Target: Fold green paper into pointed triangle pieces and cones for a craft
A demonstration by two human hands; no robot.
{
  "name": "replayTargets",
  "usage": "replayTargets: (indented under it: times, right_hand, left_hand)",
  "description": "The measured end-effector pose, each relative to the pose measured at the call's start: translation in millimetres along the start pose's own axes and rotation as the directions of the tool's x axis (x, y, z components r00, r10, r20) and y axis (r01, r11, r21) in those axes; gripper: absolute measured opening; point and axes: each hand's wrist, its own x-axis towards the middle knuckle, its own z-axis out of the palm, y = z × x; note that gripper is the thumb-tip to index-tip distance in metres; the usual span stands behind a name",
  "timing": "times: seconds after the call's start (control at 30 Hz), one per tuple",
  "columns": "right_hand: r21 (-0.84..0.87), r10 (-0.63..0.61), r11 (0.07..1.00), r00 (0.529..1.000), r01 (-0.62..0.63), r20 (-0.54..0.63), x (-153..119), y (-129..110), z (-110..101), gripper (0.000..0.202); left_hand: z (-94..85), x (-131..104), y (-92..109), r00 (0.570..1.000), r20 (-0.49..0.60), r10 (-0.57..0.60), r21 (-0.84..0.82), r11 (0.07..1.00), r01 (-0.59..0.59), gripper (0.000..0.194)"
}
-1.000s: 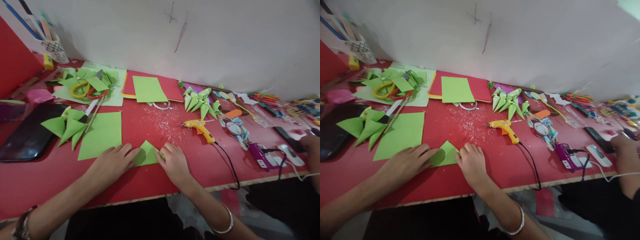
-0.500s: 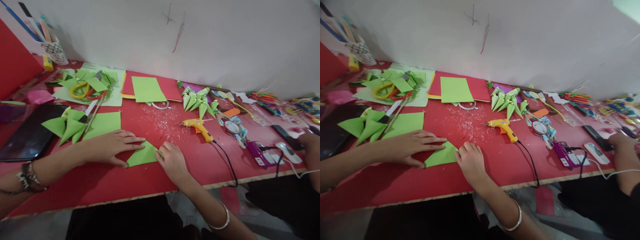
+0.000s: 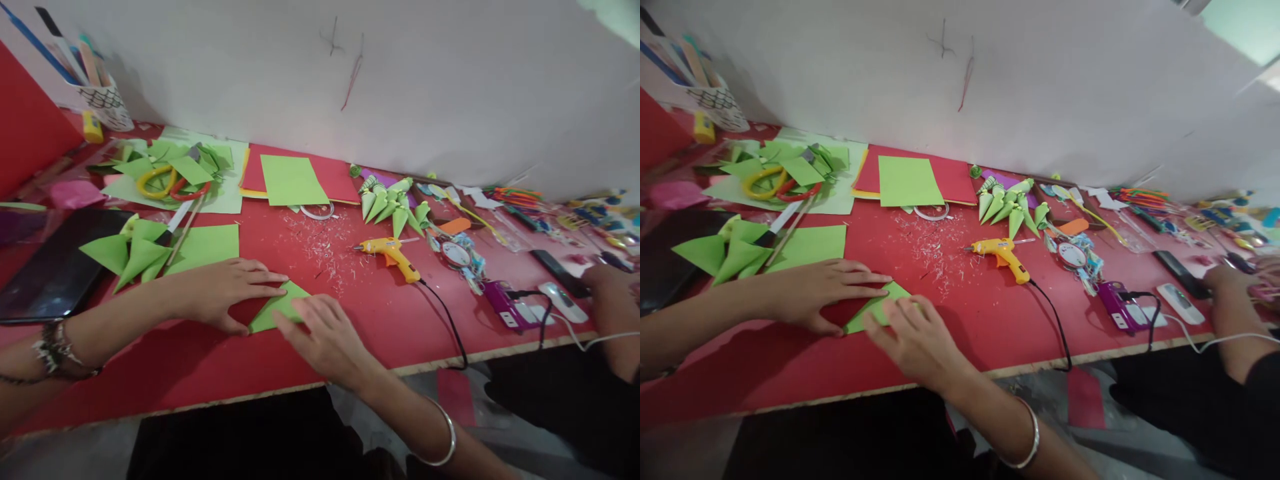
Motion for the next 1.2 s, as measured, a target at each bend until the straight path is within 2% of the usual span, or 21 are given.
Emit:
replayTargets:
  times: [0.03, 0.1, 0.23, 0.37, 0.63, 0.9, 1.2]
  right_hand:
    - [0.041, -0.064, 0.997, 0.997, 0.062, 0.036, 1.3, -3.8, -1.3, 0.035]
    - [0.136, -0.111, 0.986, 0.989, 0.097, 0.101, 4.6, -9.7, -1.9, 0.033]
    - [0.307, -0.117, 0.95, 0.974, 0.054, 0.193, 9.2, -12.3, 0.5, 0.056]
    - [0.37, -0.098, 0.929, 0.979, 0.025, 0.179, 6.6, -7.5, 1.3, 0.06]
    - [0.377, 0.006, 0.923, 0.984, -0.073, 0.176, -10.5, 10.6, -7.4, 0.049]
    - [0.351, 0.143, 0.91, 0.962, -0.22, 0.232, -39.9, 30.7, -14.8, 0.041]
    - [0.338, 0.245, 0.894, 0.953, -0.294, 0.179, -61.5, 45.3, -13.4, 0.033]
  left_hand:
    - [0.3, -0.3, -0.4, 1.0, -0.001, 0.004, 0.006, 1.0, -0.004, 0.071]
    - [1.1, -0.7, -1.0, 1.0, 0.0, 0.012, 0.02, 1.0, -0.012, 0.067]
    - [1.3, -0.8, -0.1, 1.0, -0.001, 0.002, 0.022, 1.0, -0.002, 0.068]
    - [-0.4, -1.0, 1.8, 1.0, -0.005, -0.009, -0.004, 1.0, 0.009, 0.07]
    - [-1.0, -2.0, 1.9, 1.0, -0.021, -0.021, -0.074, 0.997, 0.02, 0.071]
    - [-3.9, -3.0, 3.1, 1.0, 0.002, -0.029, -0.077, 0.997, 0.029, 0.071]
    - [-5.3, -2.6, 3.4, 0.999, -0.002, -0.033, -0.081, 0.996, 0.033, 0.07]
